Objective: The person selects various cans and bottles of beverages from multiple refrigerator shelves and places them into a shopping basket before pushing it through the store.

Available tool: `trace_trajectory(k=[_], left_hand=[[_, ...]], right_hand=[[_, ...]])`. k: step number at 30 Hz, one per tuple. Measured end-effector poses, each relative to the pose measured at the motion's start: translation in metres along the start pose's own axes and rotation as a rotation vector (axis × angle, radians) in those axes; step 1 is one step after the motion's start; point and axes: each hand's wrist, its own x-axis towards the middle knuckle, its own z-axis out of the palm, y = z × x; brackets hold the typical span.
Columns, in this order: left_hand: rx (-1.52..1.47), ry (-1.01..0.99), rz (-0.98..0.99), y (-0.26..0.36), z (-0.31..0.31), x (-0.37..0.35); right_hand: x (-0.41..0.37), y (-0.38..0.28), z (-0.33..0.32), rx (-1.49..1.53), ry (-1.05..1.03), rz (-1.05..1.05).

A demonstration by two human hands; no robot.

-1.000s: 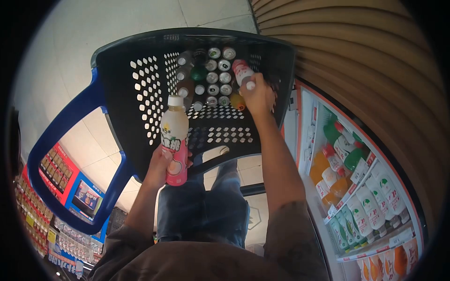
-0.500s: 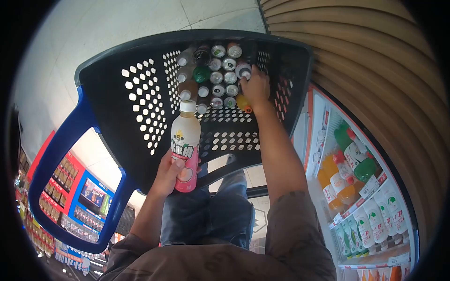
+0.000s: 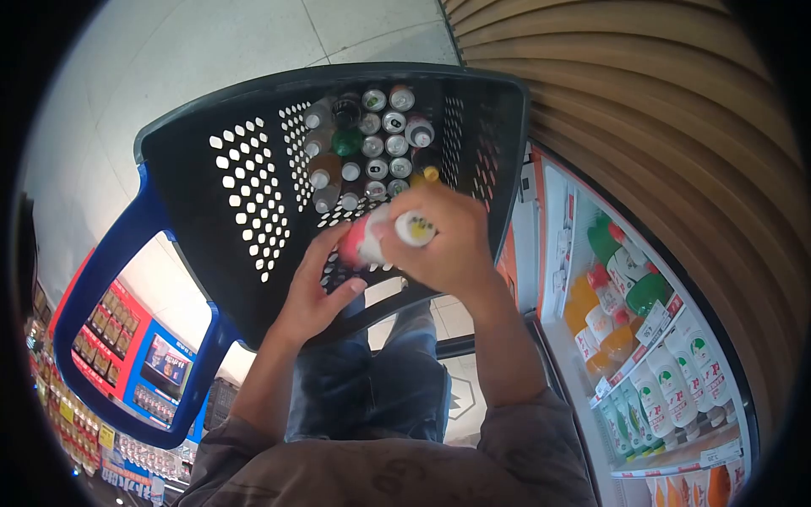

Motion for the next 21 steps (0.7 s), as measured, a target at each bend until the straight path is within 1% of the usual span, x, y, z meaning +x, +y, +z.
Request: trace_trajectory(k=[1,4,6,7,8,9,10,13,16,17,21], left_hand=[[0.01,0.042,0.053,0.001,0.001,0.002],[-0.143,0.003,-0.041,-0.011,0.008,-0.008],[-0.14,-0.071,-0.096,-0.009,0.006,-0.015],[-0.153,-0.089,-0.12,-0.013,0.006,-0.019],[-0.166,-0.109,-0.144,-0.018,0.008,-0.023],[-0.188,-0.023,-0.121,-0.023,0.013,-0.027],[-0.2,-0.024,-0.146,-0.028,0.014,-0.03],[-0.243,-0.017,-0.202,-0.034,0.013,-0.035],[-0.256,-0.027,-0.246,-0.034,0.011,-0.036],[-0.241,-0.029,-0.259,-0.033,0.011,-0.036],[-0.253,-0.079,-0.287,-0.031,0.01,-0.035]], right_hand=[[0.005,0.0,-0.004,-0.039,0.037,0.061],[0.018,0.032,-0.004,-0.273,0.182,0.057],[0.028,0.068,0.002,-0.343,0.266,0.133],[0.034,0.089,0.007,-0.403,0.288,0.223],[0.041,0.115,0.01,-0.494,0.314,0.147],[0.047,0.141,0.011,-0.572,0.305,0.154],[0.054,0.163,0.013,-0.649,0.297,0.161],[0.073,0.21,0.023,-0.805,0.066,0.403],[0.086,0.245,0.037,-0.91,-0.111,0.595],[0.092,0.248,0.04,-0.921,-0.135,0.665],[0.094,0.271,0.049,-0.914,-0.178,0.795]])
